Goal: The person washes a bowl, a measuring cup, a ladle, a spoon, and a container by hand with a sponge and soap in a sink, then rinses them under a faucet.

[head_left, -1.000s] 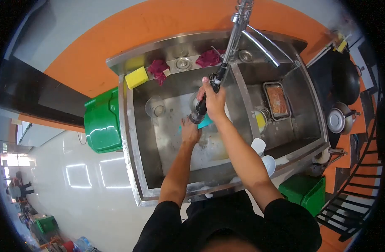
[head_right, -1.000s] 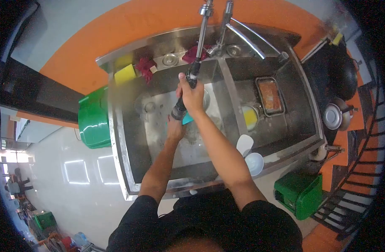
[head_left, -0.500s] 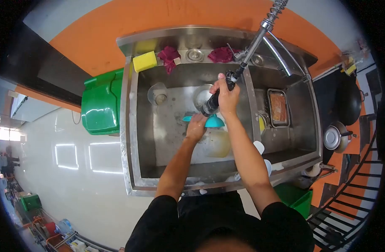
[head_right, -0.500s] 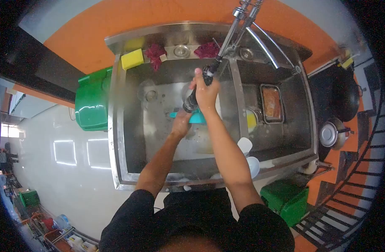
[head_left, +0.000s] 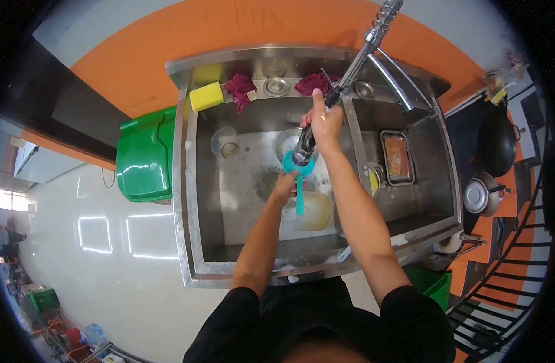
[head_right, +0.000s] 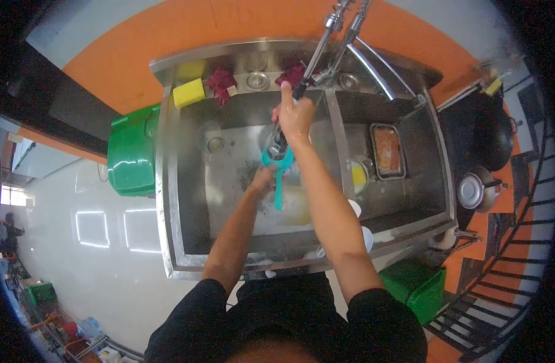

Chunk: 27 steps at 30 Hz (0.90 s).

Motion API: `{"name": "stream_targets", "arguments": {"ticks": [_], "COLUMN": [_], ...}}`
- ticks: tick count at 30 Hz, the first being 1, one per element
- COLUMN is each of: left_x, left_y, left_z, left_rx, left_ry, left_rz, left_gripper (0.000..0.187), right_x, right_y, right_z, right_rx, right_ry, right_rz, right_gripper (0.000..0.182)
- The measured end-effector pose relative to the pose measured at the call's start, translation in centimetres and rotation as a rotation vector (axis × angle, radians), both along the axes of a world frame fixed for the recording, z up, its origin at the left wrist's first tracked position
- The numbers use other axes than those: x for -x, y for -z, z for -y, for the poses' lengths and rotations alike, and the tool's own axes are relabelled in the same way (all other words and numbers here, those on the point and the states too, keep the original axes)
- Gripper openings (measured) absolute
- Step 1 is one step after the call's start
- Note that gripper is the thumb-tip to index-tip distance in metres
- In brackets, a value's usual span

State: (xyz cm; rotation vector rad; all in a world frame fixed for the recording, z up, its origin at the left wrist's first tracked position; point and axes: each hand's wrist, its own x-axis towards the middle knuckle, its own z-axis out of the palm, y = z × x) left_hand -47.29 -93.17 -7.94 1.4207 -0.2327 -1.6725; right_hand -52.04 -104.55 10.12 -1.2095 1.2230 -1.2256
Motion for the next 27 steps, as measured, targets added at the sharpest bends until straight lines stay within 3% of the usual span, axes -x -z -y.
{"name": "stream_targets", "arguments": {"ticks": [4, 6, 9, 11, 13, 16, 22, 27], "left_x": [0.0, 0.1, 0.0, -0.2, -0.4, -0.6, -0.8, -1.2], "left_y": [2.0, 2.3, 1.9, 1.5, 2.2, 1.5, 1.7, -1.0], "left_z": [0.0, 0.1, -0.6, -0.8, -0.9, -0.9, -1.4, -1.5], "left_rx": [0.063, 0.034, -0.002, -0.003, 0.102, 0.111, 0.161, 0.076], "left_ry": [-0.015, -0.031, -0.109, -0.164, -0.278, -0.251, -0.257, -0.253], "left_rz": [-0.183, -0.148, -0.155, -0.201, -0.549, -0.782, -0.782, -0.639], "left_gripper": [0.029, 0.03, 0.032, 0.034, 0.04, 0.045, 0.048, 0.041], "right_x": [0.3, 0.9, 1.8, 1.8, 1.3, 0.8, 1.0, 1.4], "right_y": [1.1, 1.3, 1.2, 1.2, 0.5, 0.9, 0.4, 1.9], "right_z": [-0.9, -0.6, -0.1, -0.6, -2.0, -2.6, -1.2, -2.5], "right_rx": [0.037, 0.087, 0.181, 0.11, -0.025, -0.002, 0.21, -0.021], "right_ry": [-0.017, -0.028, 0.001, -0.032, -0.106, -0.16, -0.003, -0.139], "right_rz": [0.091, 0.172, 0.04, 0.096, 0.257, 0.406, 0.358, 0.344], "right_gripper": [0.051, 0.05, 0.048, 0.051, 0.054, 0.054, 0.053, 0.055]}}
